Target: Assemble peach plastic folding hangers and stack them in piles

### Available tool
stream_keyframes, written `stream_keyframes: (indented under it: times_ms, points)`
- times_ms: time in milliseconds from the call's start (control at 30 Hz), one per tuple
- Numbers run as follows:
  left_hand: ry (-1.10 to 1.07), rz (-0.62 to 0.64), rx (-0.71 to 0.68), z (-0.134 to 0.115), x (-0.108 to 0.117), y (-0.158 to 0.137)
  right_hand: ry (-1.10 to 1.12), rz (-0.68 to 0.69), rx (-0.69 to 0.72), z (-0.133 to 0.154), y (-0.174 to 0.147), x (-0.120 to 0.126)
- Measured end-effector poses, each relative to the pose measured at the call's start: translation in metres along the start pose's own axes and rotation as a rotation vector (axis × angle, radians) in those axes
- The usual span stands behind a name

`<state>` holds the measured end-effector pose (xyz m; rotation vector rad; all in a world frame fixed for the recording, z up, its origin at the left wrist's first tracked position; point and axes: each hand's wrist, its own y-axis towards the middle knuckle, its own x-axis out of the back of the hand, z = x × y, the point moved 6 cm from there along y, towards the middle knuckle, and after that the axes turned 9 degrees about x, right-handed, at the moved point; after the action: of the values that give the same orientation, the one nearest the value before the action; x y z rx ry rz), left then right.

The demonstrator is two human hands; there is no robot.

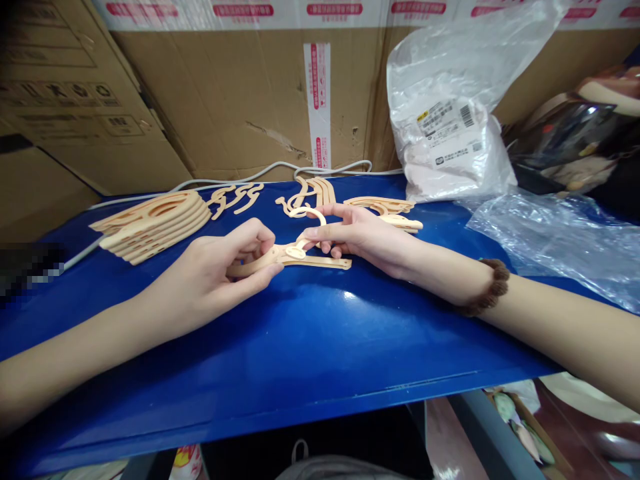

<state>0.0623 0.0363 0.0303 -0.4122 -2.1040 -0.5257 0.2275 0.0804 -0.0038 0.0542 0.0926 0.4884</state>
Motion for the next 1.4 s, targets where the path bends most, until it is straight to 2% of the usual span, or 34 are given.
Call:
stream_keyframes:
  times_ms: [267, 433, 567, 800, 1067, 1400]
  points:
    - [0.249, -0.009, -0.051, -0.007, 0.002, -0.002, -0.053, -0.046, -0.024, 0.001, 0.000, 0.002]
    - [0.327, -0.038, -0.115, -0.005, -0.003, -0.004, -0.098, -0.015, -0.002, 0.000, -0.001, 0.003]
    - [0.329, -0.014, -0.166, -0.004, -0.006, -0.004, -0.110, 0.003, -0.004, -0.003, -0.001, 0.004]
    - [0.345, -0.045, -0.295, -0.011, -0.004, -0.004, -0.068, -0.003, 0.020, 0.001, 0.000, 0.002]
    - [0.269, -0.019, -0.303, -0.009, -0.005, -0.003, -0.032, 0.002, 0.023, 0.001, -0.001, 0.002]
    - [0.171, -0.024, -0.345, -0.015, -0.006, -0.008, 0.030, 0.132, 0.052, 0.002, -0.005, -0.007]
